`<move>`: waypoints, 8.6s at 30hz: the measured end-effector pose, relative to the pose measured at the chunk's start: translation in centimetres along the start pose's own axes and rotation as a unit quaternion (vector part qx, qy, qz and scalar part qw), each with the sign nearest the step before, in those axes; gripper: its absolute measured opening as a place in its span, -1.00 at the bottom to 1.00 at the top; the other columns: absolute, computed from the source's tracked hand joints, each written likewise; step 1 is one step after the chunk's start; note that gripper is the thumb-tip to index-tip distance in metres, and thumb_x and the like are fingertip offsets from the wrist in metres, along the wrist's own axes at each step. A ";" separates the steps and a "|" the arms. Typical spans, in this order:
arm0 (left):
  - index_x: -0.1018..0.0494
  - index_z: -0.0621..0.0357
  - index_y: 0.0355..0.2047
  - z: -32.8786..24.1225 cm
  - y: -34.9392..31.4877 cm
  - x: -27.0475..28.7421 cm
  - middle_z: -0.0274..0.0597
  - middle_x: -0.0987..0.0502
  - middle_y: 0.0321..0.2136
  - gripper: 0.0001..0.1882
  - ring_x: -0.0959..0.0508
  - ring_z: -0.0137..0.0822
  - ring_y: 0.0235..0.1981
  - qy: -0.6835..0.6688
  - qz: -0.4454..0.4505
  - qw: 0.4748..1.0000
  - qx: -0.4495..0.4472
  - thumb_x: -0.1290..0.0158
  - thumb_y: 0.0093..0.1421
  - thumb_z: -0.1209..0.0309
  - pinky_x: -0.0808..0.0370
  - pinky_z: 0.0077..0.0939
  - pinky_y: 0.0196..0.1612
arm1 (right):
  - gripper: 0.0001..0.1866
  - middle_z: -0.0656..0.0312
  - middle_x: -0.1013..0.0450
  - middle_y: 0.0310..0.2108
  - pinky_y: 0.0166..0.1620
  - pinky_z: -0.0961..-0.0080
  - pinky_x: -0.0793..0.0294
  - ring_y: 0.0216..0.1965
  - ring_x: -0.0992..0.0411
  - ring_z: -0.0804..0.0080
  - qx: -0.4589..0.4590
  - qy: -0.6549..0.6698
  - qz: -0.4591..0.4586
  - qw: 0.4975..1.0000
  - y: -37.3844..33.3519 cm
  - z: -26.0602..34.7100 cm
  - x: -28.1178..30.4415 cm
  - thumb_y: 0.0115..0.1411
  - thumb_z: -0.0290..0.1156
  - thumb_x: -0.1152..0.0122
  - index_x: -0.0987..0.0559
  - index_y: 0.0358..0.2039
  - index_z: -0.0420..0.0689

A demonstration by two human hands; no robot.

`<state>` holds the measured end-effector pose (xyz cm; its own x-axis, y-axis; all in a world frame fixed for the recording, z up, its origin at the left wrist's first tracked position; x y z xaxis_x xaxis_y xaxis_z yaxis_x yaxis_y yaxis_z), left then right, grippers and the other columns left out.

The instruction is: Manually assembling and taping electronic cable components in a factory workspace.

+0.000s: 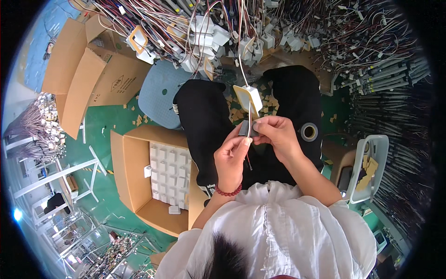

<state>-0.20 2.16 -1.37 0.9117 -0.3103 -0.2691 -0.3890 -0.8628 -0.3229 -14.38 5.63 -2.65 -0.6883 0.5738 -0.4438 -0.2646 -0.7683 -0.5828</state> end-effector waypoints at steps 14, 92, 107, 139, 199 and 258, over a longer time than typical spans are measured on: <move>-0.47 0.48 -0.34 -0.3 0.1 -0.2 0.06 -0.41 0.02 -0.88 -0.43 -0.31 0.00 -0.016 0.052 0.999 0.005 -0.02 0.18 0.59 -0.34 -0.48 0.06 | -0.51 0.02 -0.43 -0.06 0.13 0.43 -0.33 -0.03 -0.42 0.33 -0.018 0.130 0.352 0.927 -1.4 2.8 1.3 0.15 -0.51 -0.08 -0.33 0.10 -0.38; 0.45 0.25 0.32 -5.6 -1.1 0.8 -0.07 -0.37 0.02 -0.10 -0.43 -0.41 -0.10 0.126 0.299 0.939 -0.119 0.03 0.27 0.29 -0.32 -0.58 -0.02 | -0.82 0.21 -0.47 -0.44 -0.33 0.57 -0.38 -0.38 -0.41 0.46 0.286 -0.262 0.273 0.880 -4.1 6.1 -2.4 0.03 -0.45 -0.34 -0.66 -0.33 -0.21; 0.22 0.18 0.32 -3.8 -2.2 -1.8 -0.27 -0.40 -0.20 -0.25 -0.43 -0.54 -0.31 -0.116 0.225 0.968 -0.004 0.06 0.28 0.31 -0.39 -0.68 -0.24 | -0.85 0.16 -0.47 -0.40 -0.34 0.53 -0.39 -0.38 -0.40 0.40 0.463 -0.265 0.153 0.832 -4.3 6.2 -3.4 -0.01 -0.48 -0.29 -0.64 -0.43 -0.28; -0.40 0.16 -0.21 -2.3 1.2 -1.8 -0.06 -0.35 -0.09 -0.72 -0.40 -0.14 -0.06 0.241 0.218 0.910 -0.259 -0.14 0.13 0.30 -0.35 -0.40 -0.03 | -0.40 0.19 -0.39 -0.14 -0.08 0.56 -0.43 -0.13 -0.40 0.47 0.178 -0.234 0.135 0.946 -6.6 5.9 5.1 -0.20 -0.55 -0.49 -0.51 -0.07 -0.30; 0.68 -0.21 0.29 -6.4 2.4 -0.8 0.03 0.20 0.34 0.30 -0.38 -0.43 -0.10 0.012 0.502 0.865 0.004 -0.04 -0.20 0.73 -0.42 -0.67 -0.31 | -0.41 0.21 -0.35 -0.11 0.04 0.47 -0.34 -0.04 -0.34 0.39 0.183 -0.389 0.450 0.783 -4.2 9.7 -1.0 -0.33 -0.55 -0.54 -0.57 -0.17 -0.20; 0.39 -0.12 0.35 -7.5 2.1 -0.1 0.03 0.12 0.33 0.23 -0.45 -0.41 -0.18 0.107 0.469 0.877 -0.003 -0.26 -0.13 0.62 -0.44 -0.63 -0.32 | -0.35 0.16 -0.31 -0.05 0.19 0.32 -0.17 0.06 -0.26 0.21 0.153 -0.371 0.512 0.760 -5.0 9.4 -1.2 -0.15 -0.55 -0.29 -0.42 0.06 -0.07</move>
<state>-0.12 -2.61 4.77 0.1945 -0.9518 -0.2373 -0.9809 -0.1893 -0.0446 -18.59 6.06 7.19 -0.8005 -0.5992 0.0138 0.5991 -0.7993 0.0455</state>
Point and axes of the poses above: each hand's wrist, its own y-axis towards the middle knuckle, its own x-axis out of the back of the hand, z = x × y, the point moved 2 cm from there along y, towards the middle knuckle
